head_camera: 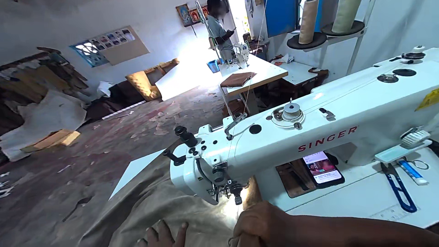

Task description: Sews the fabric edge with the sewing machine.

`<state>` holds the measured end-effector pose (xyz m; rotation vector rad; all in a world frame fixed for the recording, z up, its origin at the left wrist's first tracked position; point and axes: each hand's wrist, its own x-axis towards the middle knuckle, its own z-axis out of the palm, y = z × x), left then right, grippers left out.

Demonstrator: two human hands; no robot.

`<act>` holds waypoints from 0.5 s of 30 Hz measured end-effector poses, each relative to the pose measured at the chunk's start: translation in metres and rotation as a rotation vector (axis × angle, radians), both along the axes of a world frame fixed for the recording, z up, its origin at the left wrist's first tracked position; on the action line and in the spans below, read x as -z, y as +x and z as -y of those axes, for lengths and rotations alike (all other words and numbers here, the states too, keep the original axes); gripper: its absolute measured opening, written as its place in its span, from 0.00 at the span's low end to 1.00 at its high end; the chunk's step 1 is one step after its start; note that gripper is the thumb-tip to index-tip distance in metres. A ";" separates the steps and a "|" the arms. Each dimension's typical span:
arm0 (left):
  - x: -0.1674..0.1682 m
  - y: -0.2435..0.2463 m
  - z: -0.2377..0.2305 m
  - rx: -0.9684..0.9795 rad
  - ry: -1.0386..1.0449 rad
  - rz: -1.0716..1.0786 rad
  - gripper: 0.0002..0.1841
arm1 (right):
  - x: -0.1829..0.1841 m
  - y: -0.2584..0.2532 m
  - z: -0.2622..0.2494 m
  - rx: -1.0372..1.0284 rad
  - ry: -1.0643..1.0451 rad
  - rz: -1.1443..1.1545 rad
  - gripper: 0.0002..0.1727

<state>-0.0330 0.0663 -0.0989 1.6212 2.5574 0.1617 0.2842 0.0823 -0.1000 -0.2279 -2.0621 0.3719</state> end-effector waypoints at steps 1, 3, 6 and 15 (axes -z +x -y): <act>-0.001 -0.001 -0.005 0.028 0.012 0.013 0.53 | -0.001 -0.001 0.002 0.005 -0.013 0.033 0.08; -0.005 -0.006 -0.015 0.106 0.007 0.020 0.53 | -0.003 -0.001 0.005 -0.011 -0.018 0.141 0.10; -0.009 -0.020 -0.036 0.252 -0.029 -0.027 0.54 | -0.003 0.002 0.004 -0.074 0.019 0.377 0.09; -0.023 -0.023 -0.023 0.398 -0.210 -0.025 0.55 | -0.017 0.024 -0.011 -0.291 -0.012 0.758 0.13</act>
